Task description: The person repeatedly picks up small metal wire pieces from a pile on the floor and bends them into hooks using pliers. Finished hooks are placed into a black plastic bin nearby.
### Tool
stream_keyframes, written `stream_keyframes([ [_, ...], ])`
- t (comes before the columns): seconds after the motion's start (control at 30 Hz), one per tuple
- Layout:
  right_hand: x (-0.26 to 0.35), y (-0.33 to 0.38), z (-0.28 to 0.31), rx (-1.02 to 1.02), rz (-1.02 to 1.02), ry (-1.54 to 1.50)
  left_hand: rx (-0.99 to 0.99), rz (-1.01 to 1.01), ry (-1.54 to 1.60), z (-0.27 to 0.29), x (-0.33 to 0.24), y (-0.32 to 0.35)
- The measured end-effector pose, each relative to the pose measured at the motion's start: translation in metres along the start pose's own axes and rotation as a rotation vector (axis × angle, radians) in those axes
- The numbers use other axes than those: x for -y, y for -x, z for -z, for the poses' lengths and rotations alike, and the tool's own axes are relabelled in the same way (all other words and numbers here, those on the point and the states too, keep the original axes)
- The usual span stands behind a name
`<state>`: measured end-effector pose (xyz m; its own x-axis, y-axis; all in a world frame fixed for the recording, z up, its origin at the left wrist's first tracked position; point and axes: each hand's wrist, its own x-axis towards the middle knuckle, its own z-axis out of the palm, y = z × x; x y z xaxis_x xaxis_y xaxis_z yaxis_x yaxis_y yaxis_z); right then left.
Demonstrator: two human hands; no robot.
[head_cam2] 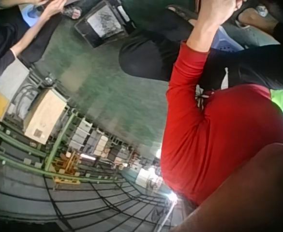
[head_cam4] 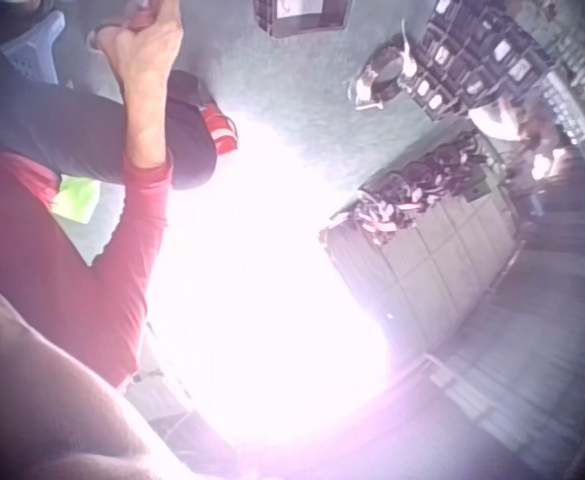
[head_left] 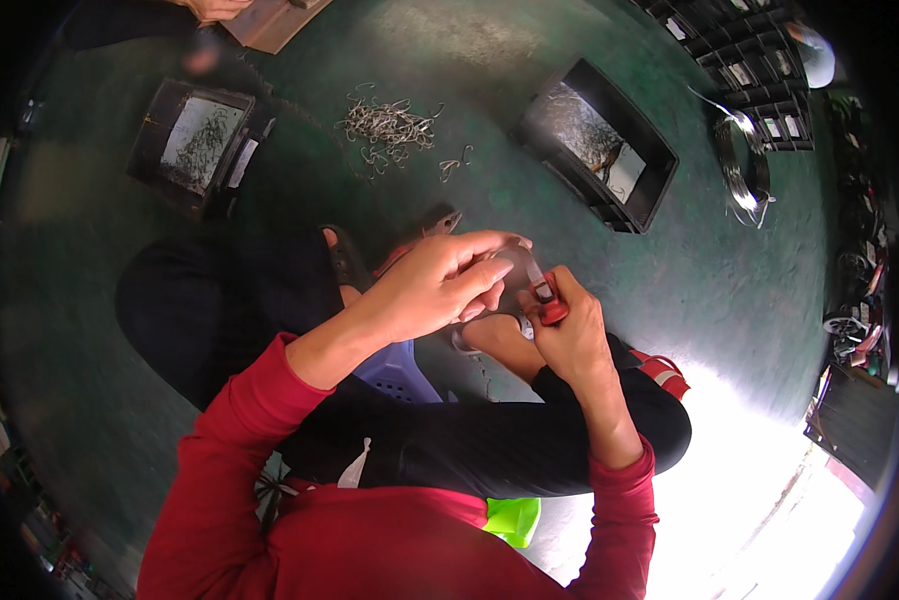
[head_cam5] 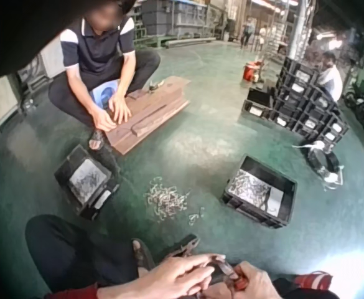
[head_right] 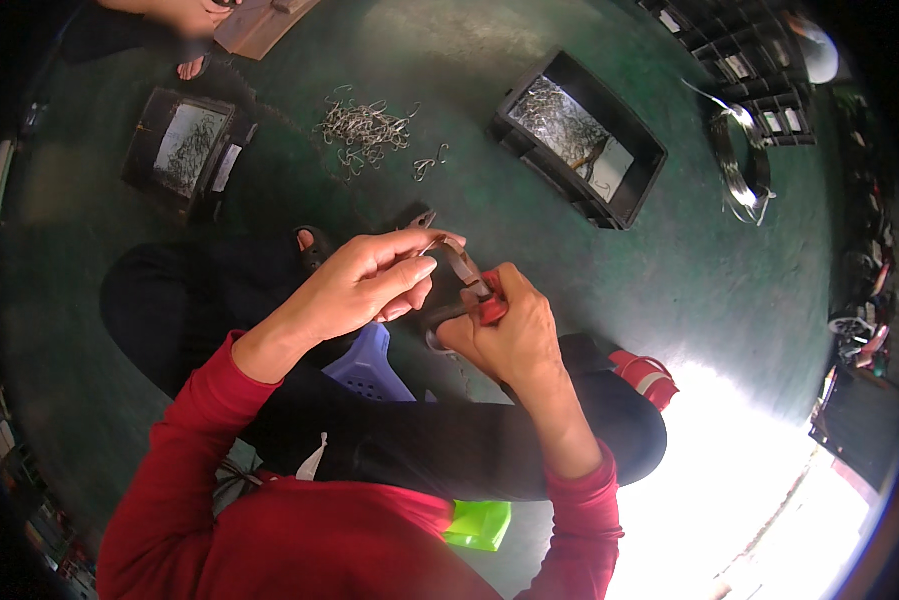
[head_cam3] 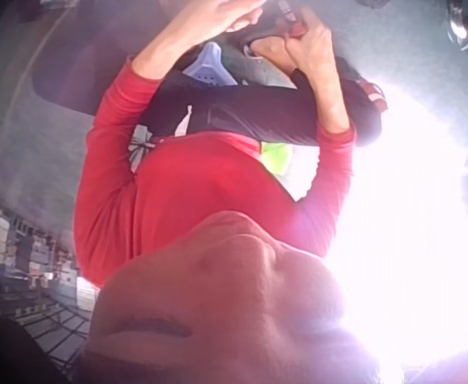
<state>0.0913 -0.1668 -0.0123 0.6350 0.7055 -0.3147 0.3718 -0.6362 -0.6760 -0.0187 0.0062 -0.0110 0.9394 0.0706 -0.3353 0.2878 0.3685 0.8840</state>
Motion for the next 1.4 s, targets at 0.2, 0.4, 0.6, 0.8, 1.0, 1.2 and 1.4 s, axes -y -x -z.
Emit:
stream_keyframes([
  [0.2,-0.007,-0.004,0.012,0.267,-0.096,-0.141,0.055,0.023,0.113,0.012,-0.001,-0.006],
  [0.4,-0.004,-0.003,0.011,0.193,-0.054,-0.078,-0.026,-0.028,-0.008,0.003,0.003,-0.003],
  [0.6,-0.006,-0.001,0.001,0.071,0.008,-0.042,-0.133,-0.114,-0.114,-0.008,0.01,-0.002],
  [0.8,-0.002,-0.002,-0.006,-0.004,0.025,0.01,-0.189,-0.122,-0.157,-0.011,0.012,0.001],
  [1.0,0.007,0.001,-0.006,-0.027,0.015,0.017,-0.221,-0.134,-0.164,-0.016,0.012,0.002],
  [1.2,-0.006,-0.003,-0.015,-0.121,0.093,0.088,-0.221,-0.104,-0.133,-0.017,0.015,0.001],
  [1.4,-0.02,-0.004,-0.004,0.084,0.018,-0.061,-0.122,-0.079,-0.087,-0.007,0.015,-0.004],
])
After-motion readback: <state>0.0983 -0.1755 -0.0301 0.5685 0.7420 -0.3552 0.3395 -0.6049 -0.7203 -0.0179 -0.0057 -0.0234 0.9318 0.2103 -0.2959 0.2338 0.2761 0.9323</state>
